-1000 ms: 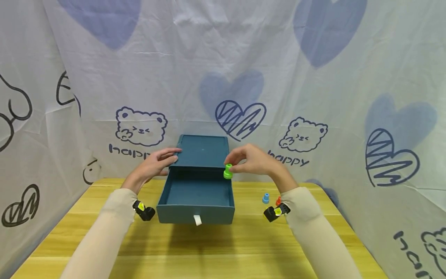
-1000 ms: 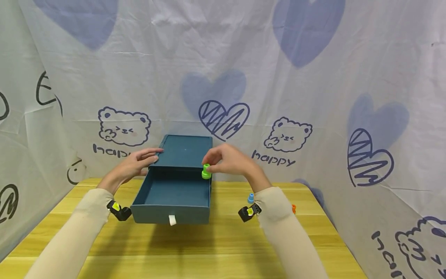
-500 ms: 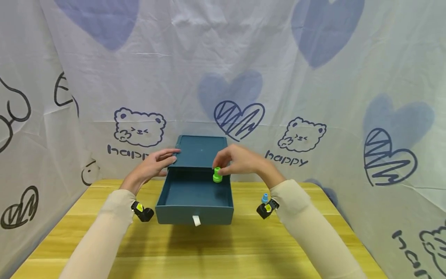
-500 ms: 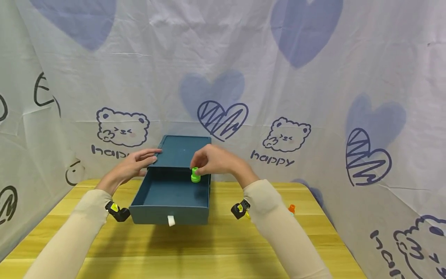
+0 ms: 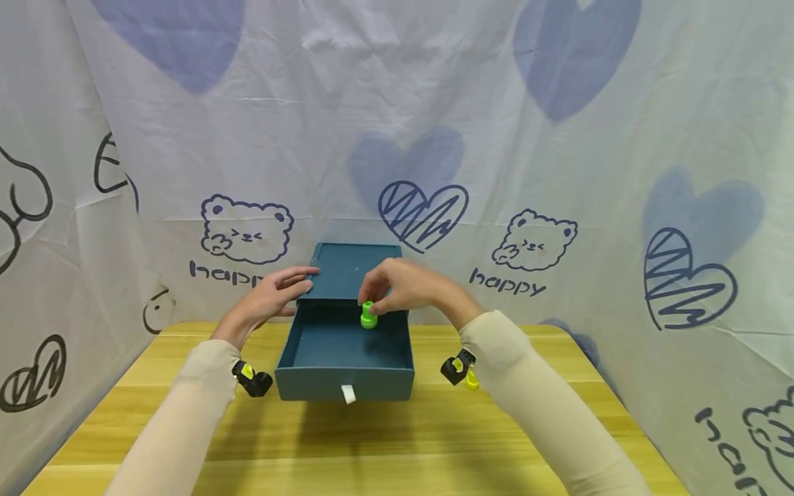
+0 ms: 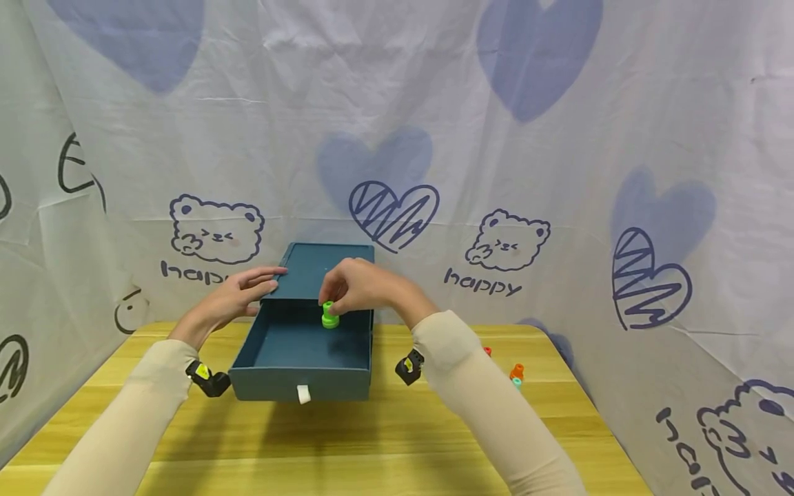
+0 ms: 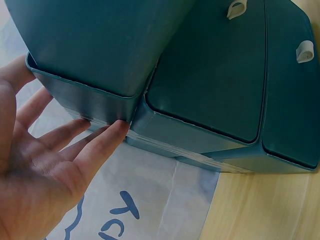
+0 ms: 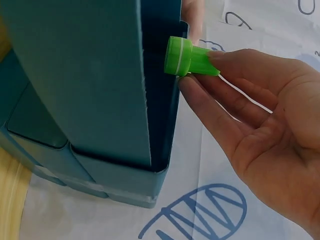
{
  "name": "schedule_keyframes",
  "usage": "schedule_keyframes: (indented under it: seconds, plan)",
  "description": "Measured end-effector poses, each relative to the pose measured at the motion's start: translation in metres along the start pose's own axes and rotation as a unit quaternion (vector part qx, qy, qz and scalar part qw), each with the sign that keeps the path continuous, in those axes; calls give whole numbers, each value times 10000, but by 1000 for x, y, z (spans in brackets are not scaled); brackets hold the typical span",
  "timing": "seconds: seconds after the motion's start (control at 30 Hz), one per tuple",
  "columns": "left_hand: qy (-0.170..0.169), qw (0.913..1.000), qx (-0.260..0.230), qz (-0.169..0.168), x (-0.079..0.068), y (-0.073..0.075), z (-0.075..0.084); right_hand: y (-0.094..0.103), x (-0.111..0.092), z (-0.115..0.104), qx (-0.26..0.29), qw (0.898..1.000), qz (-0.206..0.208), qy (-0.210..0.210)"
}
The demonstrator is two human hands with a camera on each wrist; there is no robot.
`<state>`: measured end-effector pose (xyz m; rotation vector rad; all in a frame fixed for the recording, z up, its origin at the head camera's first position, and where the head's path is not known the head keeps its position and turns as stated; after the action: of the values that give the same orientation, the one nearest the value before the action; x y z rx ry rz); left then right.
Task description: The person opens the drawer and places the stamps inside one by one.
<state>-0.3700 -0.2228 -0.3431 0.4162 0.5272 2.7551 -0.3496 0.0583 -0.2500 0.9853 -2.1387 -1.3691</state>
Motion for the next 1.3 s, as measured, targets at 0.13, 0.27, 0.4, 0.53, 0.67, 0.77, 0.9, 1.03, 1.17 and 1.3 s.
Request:
schedule_keyframes:
  seconds: [0.13, 0.27, 0.4, 0.53, 0.67, 0.77, 0.9, 1.03, 1.17, 1.3]
  plan:
    - [37, 10000, 23, 27, 0, 0, 0, -2, 7, -4, -4, 10000, -70, 34]
    - [49, 10000, 33, 25, 1, 0, 0, -4, 14, -8, -5, 9999, -163, -23]
    - [88, 10000, 32, 21, 1, 0, -1, -6, 20, -11, -44, 9996, -266, -80]
    - [122, 9999, 25, 35, 1, 0, -1, -8, 25, -15, -116, 9994, -310, -31]
    - [92, 10000, -3, 26, 1, 0, -1, -8, 29, -19, -192, 9992, -339, 27]
    - [81, 10000, -19, 20, 1, 0, 0, -9, 32, -21, -212, 9991, -370, 14]
    - [79, 10000, -17, 8, 1, 0, 1, -12, 35, -22, -120, 9989, -443, -14]
    - [103, 9999, 11, 10, 1, 1, 1, -14, 38, -21, 44, 9984, -563, -22]
    - [122, 9999, 35, 16, 1, 1, 1, -16, 41, -21, 187, 9976, -670, -5]
    - [131, 9999, 39, 10, 1, 1, 0, -17, 45, -22, 324, 9963, -792, 40]
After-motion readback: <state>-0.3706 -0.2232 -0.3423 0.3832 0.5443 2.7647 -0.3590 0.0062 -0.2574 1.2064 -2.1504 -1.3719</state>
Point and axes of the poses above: each hand's wrist, its own x-axis towards the middle knuckle, its own y-axis out of the back of the hand, z = x × y, the point moved 2 cm from there along x, towards the middle knuckle, and after that the axes turned 8 degrees about -y, right-handed, at the moved point
